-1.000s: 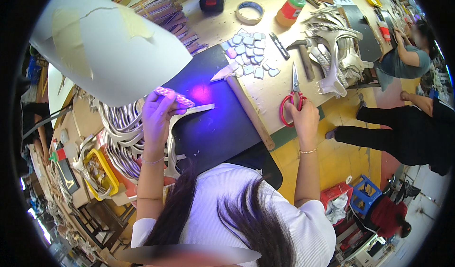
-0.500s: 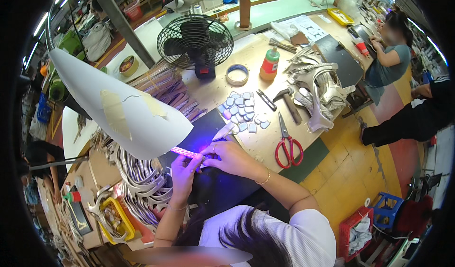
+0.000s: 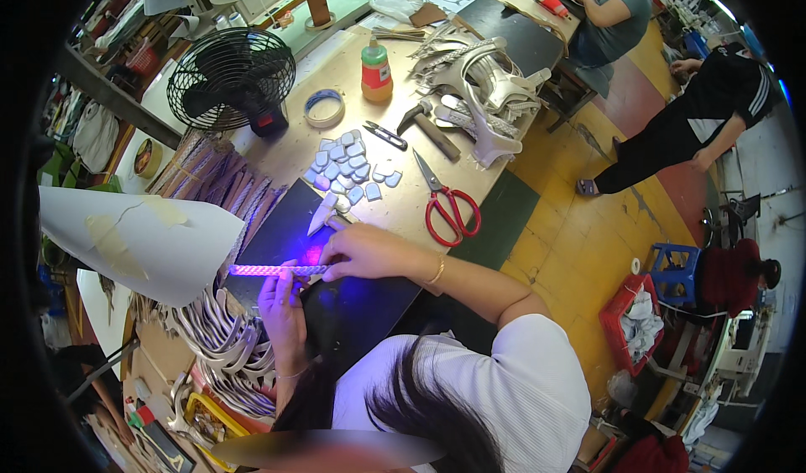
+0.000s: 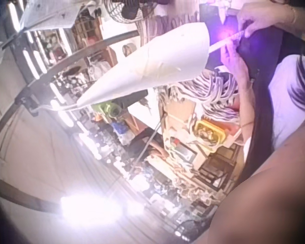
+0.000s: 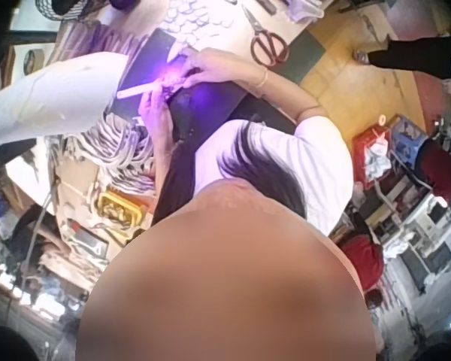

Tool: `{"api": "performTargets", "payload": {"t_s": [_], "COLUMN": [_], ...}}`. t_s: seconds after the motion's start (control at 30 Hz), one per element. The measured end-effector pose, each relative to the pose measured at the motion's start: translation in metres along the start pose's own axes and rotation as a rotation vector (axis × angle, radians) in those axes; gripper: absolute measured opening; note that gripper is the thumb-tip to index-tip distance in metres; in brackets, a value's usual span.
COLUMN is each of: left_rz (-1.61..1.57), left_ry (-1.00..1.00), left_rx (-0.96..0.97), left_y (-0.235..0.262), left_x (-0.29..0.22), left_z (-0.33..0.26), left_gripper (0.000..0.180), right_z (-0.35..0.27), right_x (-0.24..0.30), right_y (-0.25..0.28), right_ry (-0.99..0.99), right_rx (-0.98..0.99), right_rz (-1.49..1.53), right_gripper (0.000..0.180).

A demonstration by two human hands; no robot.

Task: The person assembles decorative metal parts by cutting a silver braided strip with scissors, placing it on a curved metal piece, and securing it with small white adhesive pads. The person repeatedly measures, cuts, and adheres the strip along the metal frame in a workshop setting.

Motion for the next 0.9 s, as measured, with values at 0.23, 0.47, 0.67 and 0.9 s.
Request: {"api": "performTargets", "payload": {"t_s": [0.23, 0.47, 0.67, 0.9], "left_rz": [-0.023, -0.014, 0.025, 0.013], "left_ry": [0.018, -0.006, -0.003, -0.004], "left_rx": [-0.001, -0.018, -0.051, -0.030], "left_y": [0.007, 0.007, 0.015, 0.016], "left_x": [-0.005, -0.004, -0.005, -0.001], "left_z": [-0.005, -0.007, -0.008, -0.010], "left_gripper": [0.022, 0.022, 0.021, 0.021], "right_z": [-0.072, -0.093, -0.109, -0.159], "right_x": [-0.115, -0.158, -0.106, -0.025], "right_y": [0.165, 0.187, 0.176, 0.152], "right_ry": [-0.866, -0.988, -0.555, -0.480], "right_rx": [-1.042, -0.952, -1.053, -0.986], "right_rz": [-0.815, -0.579, -0.321, -0.137], "right_gripper": [0.042, 0.045, 0.044, 0.043]}}
Point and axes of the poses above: each hand's wrist, its own z-axis towards the middle knuckle, its own y-axis out of the back of the hand, x = y × z, the point moved 1 cm from there along z, towards the middle knuckle, and after that the axes turned 12 degrees about x, right-handed, at the moved point
